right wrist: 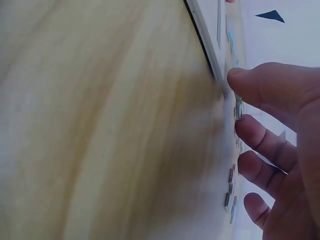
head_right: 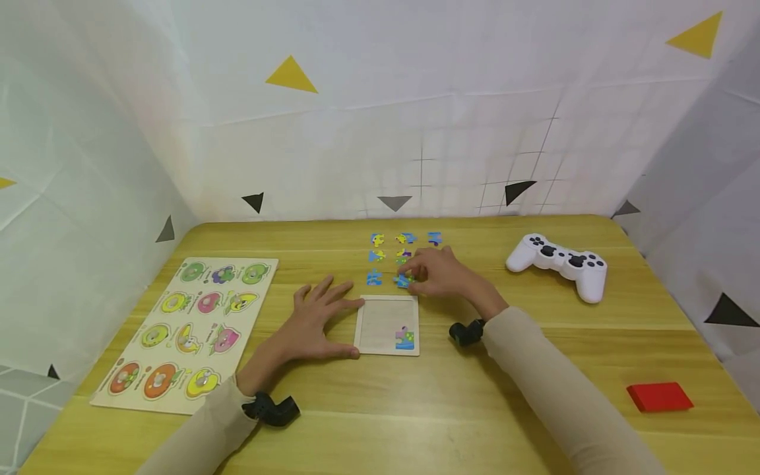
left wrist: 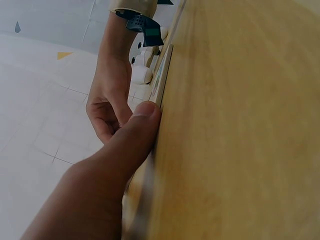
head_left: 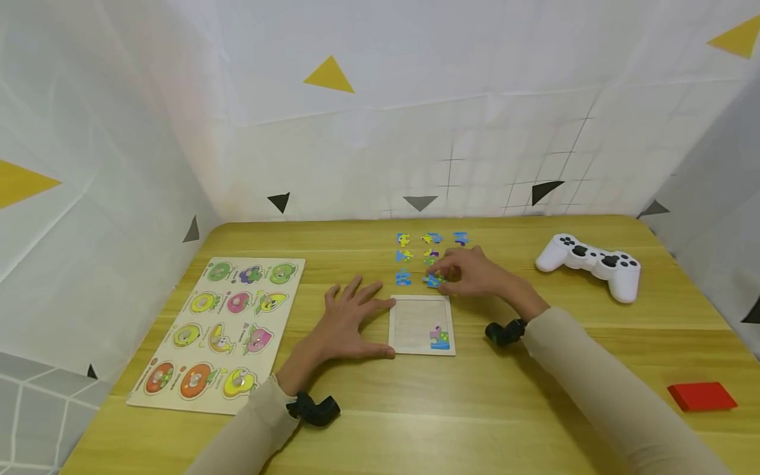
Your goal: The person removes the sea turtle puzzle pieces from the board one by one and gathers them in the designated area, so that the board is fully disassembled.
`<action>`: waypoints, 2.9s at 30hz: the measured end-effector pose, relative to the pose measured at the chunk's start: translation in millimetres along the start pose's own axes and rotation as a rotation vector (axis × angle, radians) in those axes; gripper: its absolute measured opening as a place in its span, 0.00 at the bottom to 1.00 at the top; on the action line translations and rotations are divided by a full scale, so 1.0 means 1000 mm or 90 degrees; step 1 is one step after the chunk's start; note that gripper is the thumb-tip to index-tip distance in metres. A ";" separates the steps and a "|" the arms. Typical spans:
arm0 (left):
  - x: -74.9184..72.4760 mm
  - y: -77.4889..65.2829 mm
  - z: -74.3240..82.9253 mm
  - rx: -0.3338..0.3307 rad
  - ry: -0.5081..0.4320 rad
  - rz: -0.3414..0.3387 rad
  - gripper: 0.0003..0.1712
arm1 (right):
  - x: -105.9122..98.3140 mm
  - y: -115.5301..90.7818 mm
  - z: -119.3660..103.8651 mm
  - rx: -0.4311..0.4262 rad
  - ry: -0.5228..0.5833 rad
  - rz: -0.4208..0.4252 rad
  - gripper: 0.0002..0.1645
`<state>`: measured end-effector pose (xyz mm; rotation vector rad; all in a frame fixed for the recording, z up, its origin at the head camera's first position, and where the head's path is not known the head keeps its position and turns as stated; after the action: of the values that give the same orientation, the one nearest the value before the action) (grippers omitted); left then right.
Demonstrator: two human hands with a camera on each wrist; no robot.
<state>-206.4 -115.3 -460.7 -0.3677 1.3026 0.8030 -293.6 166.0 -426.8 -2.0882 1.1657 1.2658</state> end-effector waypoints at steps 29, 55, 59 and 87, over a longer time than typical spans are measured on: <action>0.002 0.001 -0.002 -0.008 0.011 -0.010 0.54 | -0.002 0.012 -0.004 -0.002 -0.032 -0.040 0.22; -0.002 0.001 -0.001 -0.002 0.005 -0.007 0.53 | -0.006 -0.025 -0.017 -0.033 0.109 -0.003 0.16; -0.001 0.001 0.000 -0.003 -0.003 -0.005 0.53 | -0.002 -0.034 -0.018 -0.003 0.115 -0.019 0.14; -0.002 0.001 0.001 0.003 0.003 0.011 0.53 | 0.022 -0.069 -0.047 -0.078 0.046 -0.091 0.21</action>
<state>-206.3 -114.4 -458.5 -0.3553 1.3126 0.8143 -207.0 161.2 -427.0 -2.2788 0.9706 1.2327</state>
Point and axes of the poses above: each hand's wrist, its own y-axis towards the middle knuckle, its own x-axis out of the palm, z = x × y, the point moved 3 cm from there along y, towards the middle knuckle, and after that the axes turned 9 degrees about x, right-handed, at the moved point
